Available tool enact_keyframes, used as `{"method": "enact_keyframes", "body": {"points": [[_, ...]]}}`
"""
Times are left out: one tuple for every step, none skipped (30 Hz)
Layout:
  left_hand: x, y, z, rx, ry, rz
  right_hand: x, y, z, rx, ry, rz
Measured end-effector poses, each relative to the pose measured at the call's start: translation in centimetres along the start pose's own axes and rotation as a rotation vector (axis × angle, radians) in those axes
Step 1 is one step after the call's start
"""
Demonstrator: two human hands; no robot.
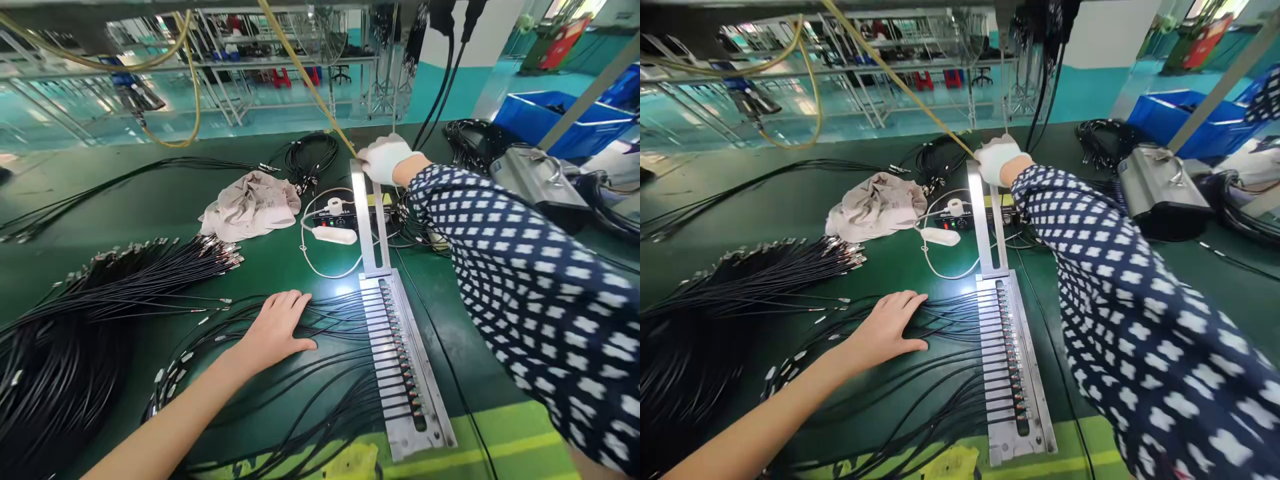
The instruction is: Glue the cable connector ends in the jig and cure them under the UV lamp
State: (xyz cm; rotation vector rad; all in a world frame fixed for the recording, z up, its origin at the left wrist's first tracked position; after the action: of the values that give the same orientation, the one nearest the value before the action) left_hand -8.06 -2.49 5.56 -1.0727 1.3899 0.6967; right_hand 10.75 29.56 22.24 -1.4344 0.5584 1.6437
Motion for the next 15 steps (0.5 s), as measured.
{"method": "enact_keyframes", "body": {"points": [[0.0, 0.3, -0.2, 0.005, 0.002, -0.001, 1.9, 0.2, 0.8, -0.014, 0.011, -0.006], [-0.1, 0.5, -0.3, 0.020, 0.015, -0.014, 3.7, 0.3, 1.4, -0.022, 0.020, -0.006], [0.0, 0.4, -0.3, 0.041, 0.041, -0.033, 5.2, 0.3, 1.8, -0.013, 0.030, 0.002], [0.0, 0.3, -0.1, 0.060, 0.076, -0.054, 6.6, 0.3, 2.1, 0.011, 0.043, 0.019], [0.0, 0.1, 0.2, 0.067, 0.120, -0.072, 7.8, 0.2, 2.4, 0.044, 0.057, 0.039], [0.1, 0.0, 0.5, 0.063, 0.167, -0.087, 8.8, 0.0, 2.5, 0.082, 0.073, 0.060], [0.0, -0.1, 0.9, 0.051, 0.213, -0.099, 9.6, -0.1, 2.7, 0.118, 0.088, 0.080], [0.0, -0.2, 1.3, 0.032, 0.255, -0.110, 10.3, -0.2, 2.7, 0.146, 0.105, 0.096], [-0.1, -0.2, 1.8, 0.012, 0.291, -0.125, 10.7, -0.2, 2.7, 0.161, 0.121, 0.107], [-0.3, -0.1, 2.2, -0.003, 0.324, -0.146, 10.8, -0.1, 2.6, 0.171, 0.133, 0.118], [-0.5, -0.1, 2.5, -0.010, 0.354, -0.171, 10.6, 0.0, 2.4, 0.179, 0.137, 0.132], [-0.6, -0.1, 2.8, -0.011, 0.386, -0.199, 10.0, 0.1, 2.0, 0.180, 0.132, 0.150], [-0.7, 0.0, 3.1, -0.009, 0.424, -0.234, 9.0, 0.3, 1.4, 0.174, 0.112, 0.171], [-0.6, 0.1, 3.2, -0.007, 0.472, -0.275, 7.7, 0.6, 0.5, 0.160, 0.078, 0.194], [-0.5, 0.1, 3.2, -0.007, 0.527, -0.323, 6.3, 1.0, -0.9, 0.138, 0.032, 0.221]]}}
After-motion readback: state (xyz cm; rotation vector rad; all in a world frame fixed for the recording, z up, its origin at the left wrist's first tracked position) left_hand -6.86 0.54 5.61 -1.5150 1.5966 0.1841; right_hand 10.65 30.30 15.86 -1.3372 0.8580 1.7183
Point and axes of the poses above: each hand's wrist, its own z-axis towards the middle knuckle, its own x-axis out of the palm, y = z × x, the point moved 6 cm from there along z, towards the middle knuckle, and after that the axes turned 4 degrees about x, right-handed, at the moved point
